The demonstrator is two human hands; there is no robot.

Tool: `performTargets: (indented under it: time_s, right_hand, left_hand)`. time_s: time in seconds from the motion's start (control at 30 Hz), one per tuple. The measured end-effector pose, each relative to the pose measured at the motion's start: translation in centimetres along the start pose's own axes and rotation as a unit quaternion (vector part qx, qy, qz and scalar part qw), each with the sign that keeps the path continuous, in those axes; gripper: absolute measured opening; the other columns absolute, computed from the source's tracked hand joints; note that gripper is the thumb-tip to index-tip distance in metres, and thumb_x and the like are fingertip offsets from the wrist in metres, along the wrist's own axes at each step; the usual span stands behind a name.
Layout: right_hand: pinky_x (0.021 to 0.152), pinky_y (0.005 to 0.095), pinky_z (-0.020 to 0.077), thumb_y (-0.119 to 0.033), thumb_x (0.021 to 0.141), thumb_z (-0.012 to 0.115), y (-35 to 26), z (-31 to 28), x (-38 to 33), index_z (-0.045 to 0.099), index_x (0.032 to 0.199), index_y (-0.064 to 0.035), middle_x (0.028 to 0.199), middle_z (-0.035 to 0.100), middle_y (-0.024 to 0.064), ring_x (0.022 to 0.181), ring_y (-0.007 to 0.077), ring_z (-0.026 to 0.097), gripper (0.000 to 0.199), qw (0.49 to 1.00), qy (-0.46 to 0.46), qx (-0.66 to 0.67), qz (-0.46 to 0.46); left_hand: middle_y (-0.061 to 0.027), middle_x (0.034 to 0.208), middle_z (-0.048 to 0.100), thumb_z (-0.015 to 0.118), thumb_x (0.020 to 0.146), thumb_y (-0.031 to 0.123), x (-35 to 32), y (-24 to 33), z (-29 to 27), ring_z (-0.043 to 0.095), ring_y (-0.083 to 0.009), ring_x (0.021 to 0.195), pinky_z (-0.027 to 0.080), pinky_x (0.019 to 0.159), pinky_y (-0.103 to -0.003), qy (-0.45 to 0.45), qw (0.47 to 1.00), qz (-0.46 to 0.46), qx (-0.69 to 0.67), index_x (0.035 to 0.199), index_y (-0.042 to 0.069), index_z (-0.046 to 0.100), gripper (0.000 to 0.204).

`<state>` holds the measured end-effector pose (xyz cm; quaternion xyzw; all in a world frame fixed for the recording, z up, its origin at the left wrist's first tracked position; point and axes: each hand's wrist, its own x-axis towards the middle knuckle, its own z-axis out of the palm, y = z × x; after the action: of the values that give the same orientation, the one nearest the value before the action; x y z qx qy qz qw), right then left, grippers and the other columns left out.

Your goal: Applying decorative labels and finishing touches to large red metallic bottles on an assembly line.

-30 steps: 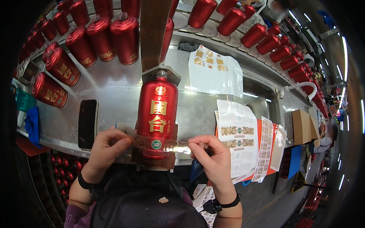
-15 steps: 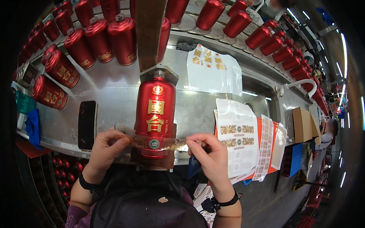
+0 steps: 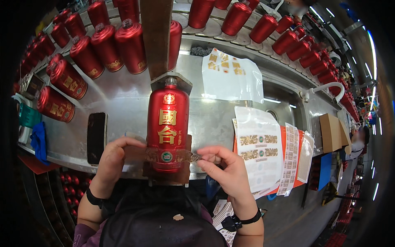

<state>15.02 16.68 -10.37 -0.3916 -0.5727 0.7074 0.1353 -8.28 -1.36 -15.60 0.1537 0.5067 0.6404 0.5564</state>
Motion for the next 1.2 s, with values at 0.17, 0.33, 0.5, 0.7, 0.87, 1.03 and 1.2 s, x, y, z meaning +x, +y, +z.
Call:
performTargets:
  time_s: [0.17, 0.33, 0.5, 0.7, 0.87, 1.03, 1.2]
  right_hand:
    - [0.070, 0.0206, 0.0434, -0.001, 0.089, 0.072, -0.5, 0.0, -0.1, 0.073, 0.105, -0.0004, 0.088, 0.064, 0.0004, 0.077, 0.0055, 0.057, 0.017, 0.994, -0.016, -0.098, -0.037]
    - [0.068, 0.0212, 0.0420, 0.000, 0.089, 0.072, -0.2, 0.4, 0.2, 0.073, 0.102, 0.0007, 0.087, 0.062, 0.0006, 0.074, 0.0056, 0.055, 0.013, 0.993, 0.003, -0.093, -0.073]
    - [0.067, 0.0201, 0.0404, -0.001, 0.091, 0.071, 0.2, 0.6, 0.3, 0.073, 0.102, 0.0005, 0.084, 0.061, -0.0016, 0.074, 0.0037, 0.053, 0.012, 0.997, 0.009, -0.063, -0.052]
    - [0.065, 0.0187, 0.0378, -0.003, 0.093, 0.070, 0.8, 0.7, 0.6, 0.072, 0.103, 0.0000, 0.077, 0.058, -0.0055, 0.071, 0.0012, 0.050, 0.011, 0.998, 0.014, -0.048, -0.037]
    - [0.064, 0.0182, 0.0382, -0.003, 0.094, 0.070, 1.2, 0.9, 1.0, 0.071, 0.104, -0.0001, 0.077, 0.059, -0.0057, 0.070, 0.0008, 0.050, 0.011, 0.999, 0.019, -0.035, -0.031]
    - [0.070, 0.0201, 0.0480, -0.003, 0.093, 0.069, 0.9, 1.1, 1.2, 0.070, 0.103, 0.0004, 0.085, 0.069, 0.0013, 0.076, 0.0061, 0.062, 0.011, 0.999, 0.016, -0.040, -0.019]
    - [0.064, 0.0178, 0.0395, -0.005, 0.093, 0.071, 1.3, 1.2, 1.5, 0.071, 0.104, -0.0004, 0.078, 0.062, -0.0054, 0.070, 0.0005, 0.051, 0.011, 0.999, 0.024, -0.032, -0.015]
  left_hand:
    - [-0.0062, 0.102, 0.069, 0.074, 0.090, 0.006, 0.1, 1.3, 1.0, 0.063, -0.0118, 0.095, 0.049, 0.087, -0.027, 0.008, 0.973, 0.063, 0.223, 0.102, 0.000, 0.071, 0.014]
    - [0.0011, 0.088, 0.065, 0.073, 0.091, 0.003, 0.6, 1.4, 1.2, 0.055, -0.0019, 0.073, 0.043, 0.065, -0.019, 0.011, 0.986, 0.059, 0.152, 0.096, 0.000, 0.068, 0.008]
    - [0.0020, 0.086, 0.065, 0.072, 0.092, 0.004, 0.5, 1.5, 1.3, 0.055, -0.0016, 0.074, 0.042, 0.064, -0.018, 0.019, 0.991, 0.066, 0.114, 0.095, 0.001, 0.068, 0.006]
    - [-0.0032, 0.094, 0.070, 0.072, 0.094, 0.007, 0.4, 1.3, 0.9, 0.060, -0.0057, 0.081, 0.048, 0.072, -0.021, 0.017, 0.993, 0.051, 0.110, 0.096, 0.000, 0.070, 0.007]
    - [-0.0038, 0.095, 0.070, 0.072, 0.094, 0.007, 0.5, 0.9, 0.6, 0.062, -0.0062, 0.083, 0.049, 0.074, -0.022, 0.021, 0.993, 0.046, 0.111, 0.096, 0.000, 0.070, 0.008]
    - [-0.0042, 0.096, 0.070, 0.072, 0.094, 0.007, 0.5, 1.3, 0.4, 0.063, -0.0067, 0.085, 0.050, 0.077, -0.023, 0.017, 0.993, 0.040, 0.107, 0.096, 0.000, 0.070, 0.008]
    - [-0.0049, 0.097, 0.070, 0.071, 0.094, 0.006, 0.6, 1.2, 0.4, 0.063, -0.0071, 0.086, 0.050, 0.077, -0.023, 0.015, 0.992, 0.058, 0.108, 0.097, -0.001, 0.069, 0.008]
